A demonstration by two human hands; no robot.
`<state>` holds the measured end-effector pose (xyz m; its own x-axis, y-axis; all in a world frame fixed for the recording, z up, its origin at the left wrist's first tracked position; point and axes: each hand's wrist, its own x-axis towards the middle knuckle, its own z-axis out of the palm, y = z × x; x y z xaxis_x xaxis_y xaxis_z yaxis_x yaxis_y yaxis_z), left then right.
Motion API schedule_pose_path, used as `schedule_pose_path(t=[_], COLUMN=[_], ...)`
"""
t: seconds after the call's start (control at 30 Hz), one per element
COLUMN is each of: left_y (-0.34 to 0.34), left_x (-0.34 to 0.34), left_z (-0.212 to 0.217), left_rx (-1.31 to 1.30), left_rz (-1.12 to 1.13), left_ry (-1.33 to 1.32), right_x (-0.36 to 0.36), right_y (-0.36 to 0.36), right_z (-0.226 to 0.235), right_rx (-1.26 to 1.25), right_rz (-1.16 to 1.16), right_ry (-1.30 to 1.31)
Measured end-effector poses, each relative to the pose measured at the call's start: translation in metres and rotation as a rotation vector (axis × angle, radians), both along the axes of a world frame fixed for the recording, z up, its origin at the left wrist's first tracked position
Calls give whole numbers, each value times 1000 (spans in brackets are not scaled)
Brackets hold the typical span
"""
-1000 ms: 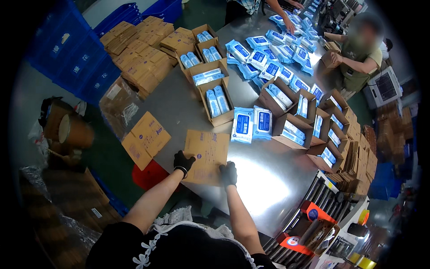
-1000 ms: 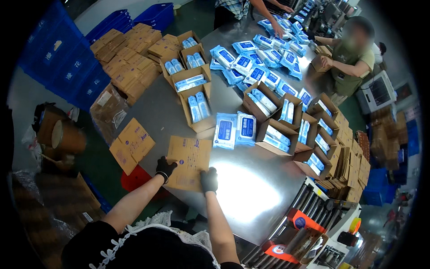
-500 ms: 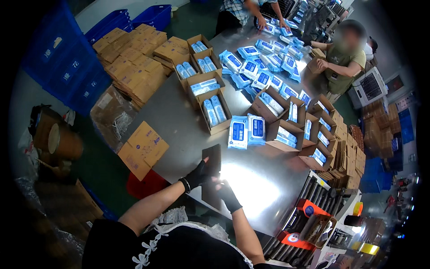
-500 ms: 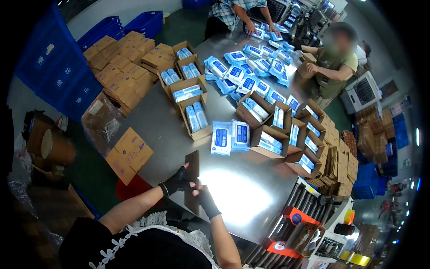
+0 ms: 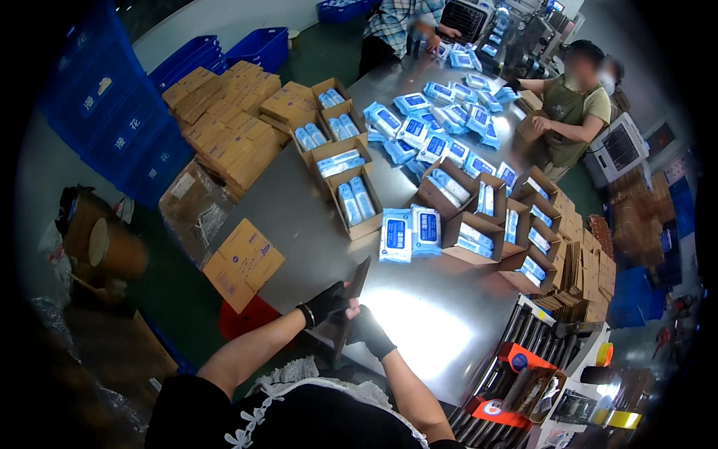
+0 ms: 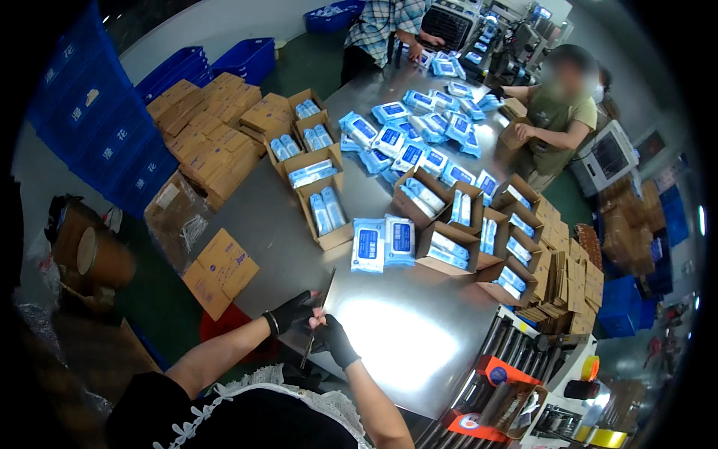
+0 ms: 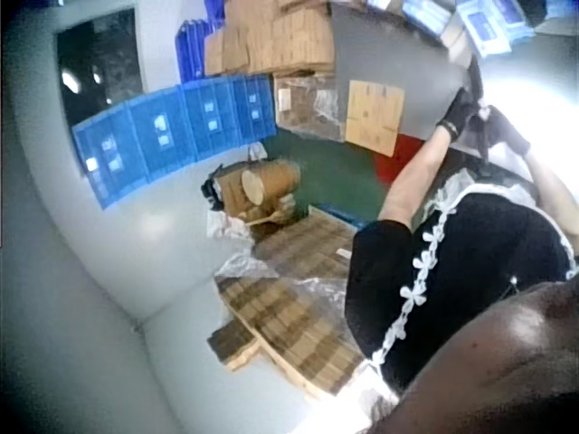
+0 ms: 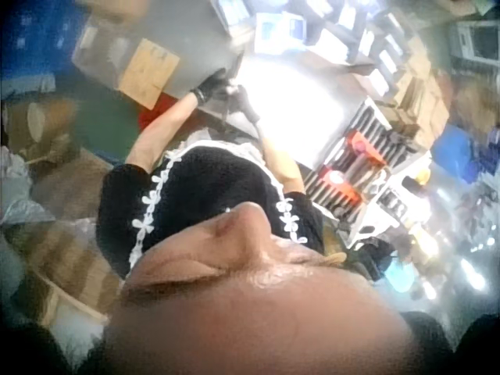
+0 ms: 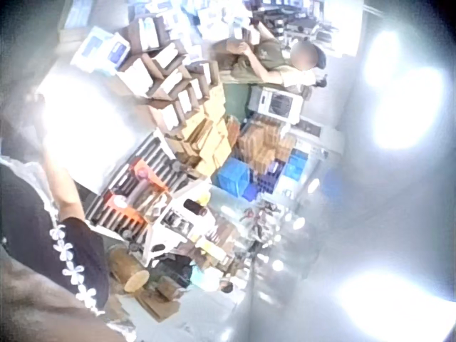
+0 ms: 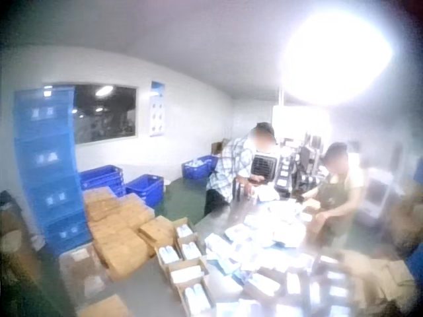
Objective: The person places blue packages of wipes into small cardboard boxes, closes the box flaps, and sets the boxes aside on a table.
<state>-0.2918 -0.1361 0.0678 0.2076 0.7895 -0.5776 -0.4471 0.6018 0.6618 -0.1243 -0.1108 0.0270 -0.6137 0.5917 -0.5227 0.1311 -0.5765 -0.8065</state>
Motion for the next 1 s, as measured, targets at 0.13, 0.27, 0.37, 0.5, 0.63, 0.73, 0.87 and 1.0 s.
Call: schedule_pose_path(t=[0.13, 0.27, 0.37, 0.5, 0.63, 0.73, 0.87, 1.0], left_y=[-9, -11, -7, 32, 49, 22, -6, -15], left_x=[-14, -17, -3, 18, 47, 61, 58, 30], left_z=[-34, 11, 46, 23, 12, 27, 18, 39], left_rx=[202, 454, 474, 877, 894, 849, 863, 1090], left_rz=[-10, -298, -443, -296, -346, -535, -383, -108], left_ry=[18, 1090, 1526, 1824, 1595, 1484, 1679, 1233], right_x=[6, 21, 36, 52, 56, 32, 72, 114], right_y=[11, 15, 22, 23, 51, 60, 63, 43], right_z=[17, 46, 78, 72, 38, 32, -36, 13], right_rx=[161, 291, 915, 1478, 1463, 734, 38, -199], right_rz=[-5, -318, -439, 26, 151, -512, -565, -363], right_ry=[-90, -232, -650, -473, -617, -893, 96, 122])
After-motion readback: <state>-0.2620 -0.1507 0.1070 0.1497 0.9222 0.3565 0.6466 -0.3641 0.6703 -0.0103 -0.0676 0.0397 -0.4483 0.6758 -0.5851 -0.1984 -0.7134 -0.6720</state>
